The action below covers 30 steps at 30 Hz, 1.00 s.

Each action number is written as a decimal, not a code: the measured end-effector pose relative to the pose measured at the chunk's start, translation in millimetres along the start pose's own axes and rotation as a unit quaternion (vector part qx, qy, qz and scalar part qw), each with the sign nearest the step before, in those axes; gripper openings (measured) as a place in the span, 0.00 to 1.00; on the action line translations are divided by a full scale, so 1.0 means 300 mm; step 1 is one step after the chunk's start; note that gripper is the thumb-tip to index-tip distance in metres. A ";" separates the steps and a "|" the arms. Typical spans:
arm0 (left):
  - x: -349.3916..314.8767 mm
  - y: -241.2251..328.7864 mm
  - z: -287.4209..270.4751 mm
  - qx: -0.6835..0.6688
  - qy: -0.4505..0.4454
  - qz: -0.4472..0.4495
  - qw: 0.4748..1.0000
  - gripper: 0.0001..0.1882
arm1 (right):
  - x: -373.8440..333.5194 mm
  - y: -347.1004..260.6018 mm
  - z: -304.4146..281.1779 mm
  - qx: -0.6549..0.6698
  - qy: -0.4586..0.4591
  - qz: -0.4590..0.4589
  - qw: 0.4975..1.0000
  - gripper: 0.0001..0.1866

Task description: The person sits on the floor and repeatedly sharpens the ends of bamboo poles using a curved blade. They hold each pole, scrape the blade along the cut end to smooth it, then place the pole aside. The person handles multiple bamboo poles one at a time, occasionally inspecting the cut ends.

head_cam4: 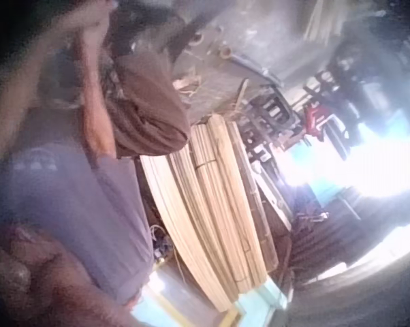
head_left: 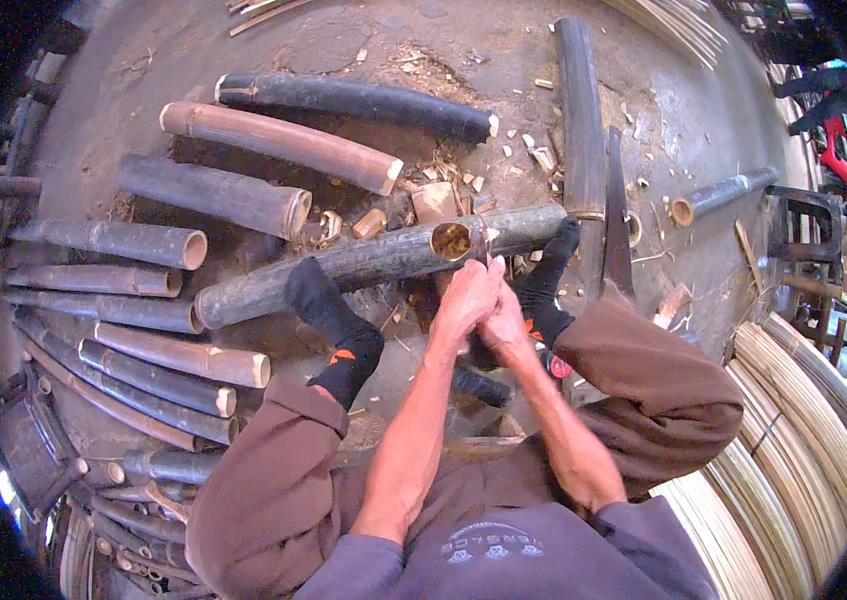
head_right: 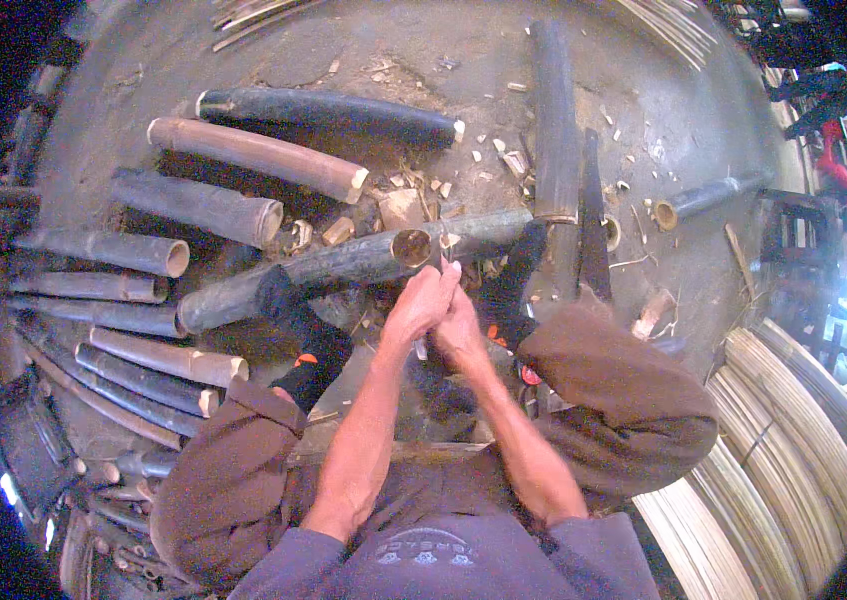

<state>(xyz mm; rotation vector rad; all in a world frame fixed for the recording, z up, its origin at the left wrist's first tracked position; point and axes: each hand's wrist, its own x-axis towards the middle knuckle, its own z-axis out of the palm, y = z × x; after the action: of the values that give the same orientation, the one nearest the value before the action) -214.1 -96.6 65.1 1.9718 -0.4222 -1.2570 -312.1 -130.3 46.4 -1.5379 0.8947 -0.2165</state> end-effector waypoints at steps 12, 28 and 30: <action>0.187 0.160 0.109 -0.594 0.128 -0.104 0.788 0.32 | 0.487 -0.315 -0.222 -0.510 -0.402 -0.017 0.760 0.22; -0.038 0.067 -0.363 0.175 0.082 0.025 0.981 0.30 | 0.053 -0.230 0.387 0.395 0.121 0.218 0.884 0.42; -0.028 0.100 -0.433 0.082 0.152 0.108 0.979 0.31 | 0.112 -0.267 0.252 0.408 0.044 0.213 0.887 0.45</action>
<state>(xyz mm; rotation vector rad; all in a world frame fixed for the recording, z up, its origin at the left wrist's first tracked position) -100.5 -57.7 123.6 2.1469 -0.5818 -0.7903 -210.5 -100.7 92.1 -0.5344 1.0131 -0.2957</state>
